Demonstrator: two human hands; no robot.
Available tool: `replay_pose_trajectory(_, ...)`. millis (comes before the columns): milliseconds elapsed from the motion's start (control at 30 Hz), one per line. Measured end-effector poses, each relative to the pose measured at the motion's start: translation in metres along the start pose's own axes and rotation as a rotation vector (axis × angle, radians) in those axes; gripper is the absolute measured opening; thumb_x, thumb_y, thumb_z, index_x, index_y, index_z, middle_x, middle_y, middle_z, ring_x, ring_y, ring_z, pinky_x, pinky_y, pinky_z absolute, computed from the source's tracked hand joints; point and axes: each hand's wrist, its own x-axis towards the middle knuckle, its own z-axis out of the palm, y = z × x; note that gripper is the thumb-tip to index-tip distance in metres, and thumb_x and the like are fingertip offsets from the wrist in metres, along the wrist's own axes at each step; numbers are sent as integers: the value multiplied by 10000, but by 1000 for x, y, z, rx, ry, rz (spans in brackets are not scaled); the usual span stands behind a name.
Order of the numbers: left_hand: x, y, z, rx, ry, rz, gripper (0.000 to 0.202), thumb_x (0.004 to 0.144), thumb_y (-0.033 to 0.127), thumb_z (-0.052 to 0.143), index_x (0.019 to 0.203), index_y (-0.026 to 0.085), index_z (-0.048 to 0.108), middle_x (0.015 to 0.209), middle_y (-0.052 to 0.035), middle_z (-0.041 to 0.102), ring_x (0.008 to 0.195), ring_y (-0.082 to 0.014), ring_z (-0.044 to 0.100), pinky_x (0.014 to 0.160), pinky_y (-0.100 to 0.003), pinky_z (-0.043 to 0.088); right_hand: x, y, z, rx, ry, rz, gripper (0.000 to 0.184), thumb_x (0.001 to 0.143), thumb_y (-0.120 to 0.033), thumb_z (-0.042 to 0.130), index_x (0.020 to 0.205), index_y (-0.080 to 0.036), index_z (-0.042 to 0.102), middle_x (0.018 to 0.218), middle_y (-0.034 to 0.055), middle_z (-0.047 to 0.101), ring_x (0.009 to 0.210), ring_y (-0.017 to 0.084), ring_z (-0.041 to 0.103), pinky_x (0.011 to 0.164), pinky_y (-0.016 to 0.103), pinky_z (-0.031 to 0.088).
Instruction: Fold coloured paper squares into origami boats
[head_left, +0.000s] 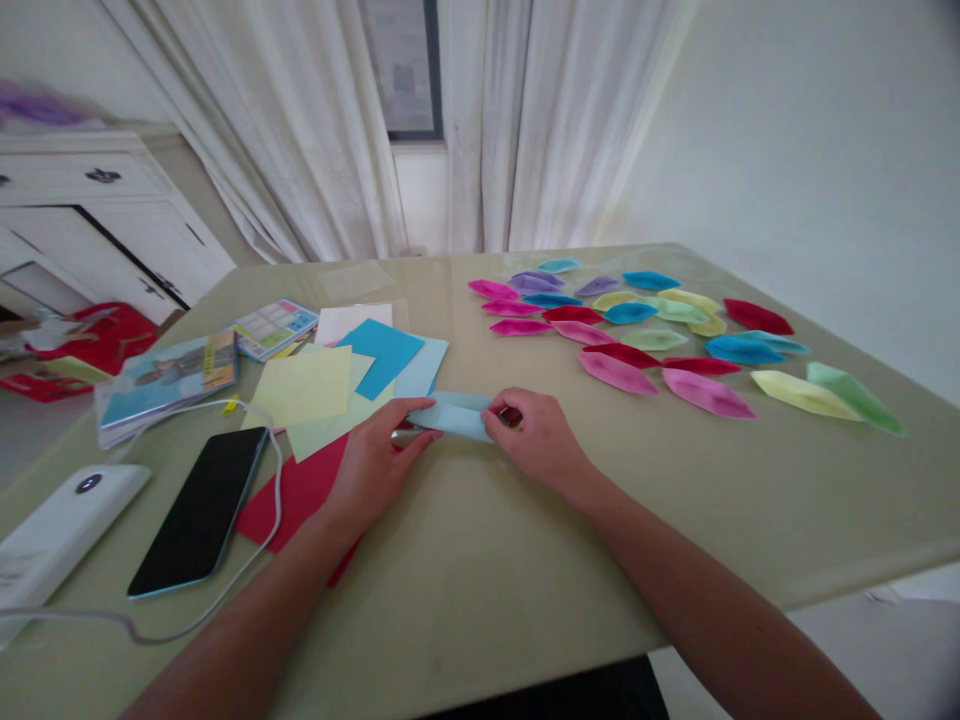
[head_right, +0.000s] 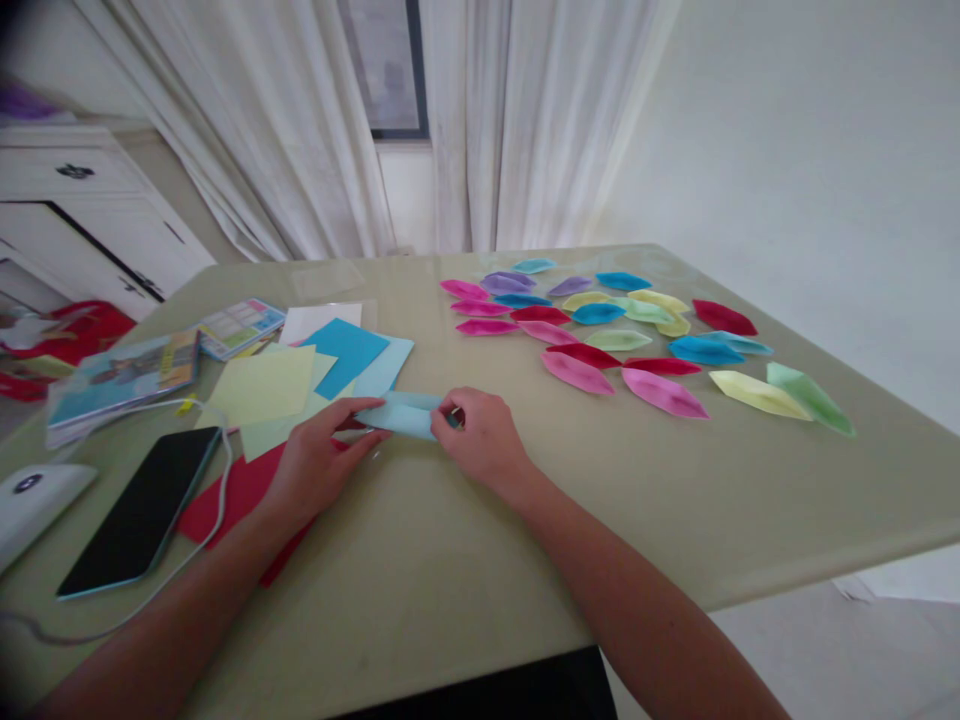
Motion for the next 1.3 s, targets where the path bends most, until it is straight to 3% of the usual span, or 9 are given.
replay_pose_trajectory(167,1,-2,-2,9,-15,43,312,942,388,726,1186,196,754,1086,-75,792,877,-223,770,744,-324,643,0,1,0,-10,7,-6,73,903,-191,731,845,-185,774,781,22,762,648,150,637,650,272,441)
replay_pose_trajectory(400,3,-6,-4,55,-48,98,291,932,428,751,1120,207,776,1030,-69,805,913,-260,758,881,-404,622,1,3,0,-12,-6,-25,40,923,-177,721,902,-192,752,823,22,753,686,157,641,682,278,455)
replay_pose_trajectory(667,3,-6,-8,77,-116,114,199,933,306,689,1100,224,756,1044,-62,768,867,-228,729,747,-333,609,1,6,0,26,-42,-79,83,938,-126,741,979,-197,726,925,20,757,793,159,667,742,266,473)
replay_pose_trajectory(967,4,-8,-11,133,-154,98,231,899,249,685,1125,234,729,1052,-59,731,927,-257,709,825,-382,578,2,3,-2,9,-96,-139,100,991,-217,758,898,-182,742,919,25,711,815,165,654,761,285,462)
replay_pose_trajectory(1100,4,-6,-11,148,-157,93,237,909,242,668,1139,234,725,1060,-62,716,922,-257,707,831,-389,575,0,-2,-7,-43,-160,-159,239,859,-316,909,965,-178,745,1028,50,723,902,201,677,837,319,481)
replay_pose_trajectory(1300,4,-5,-11,143,-144,96,170,956,309,654,1088,234,729,1033,-63,722,870,-247,711,766,-362,579,-2,-1,-10,-131,-240,-177,247,831,-130,845,1029,-196,712,1097,48,685,912,196,657,847,317,479)
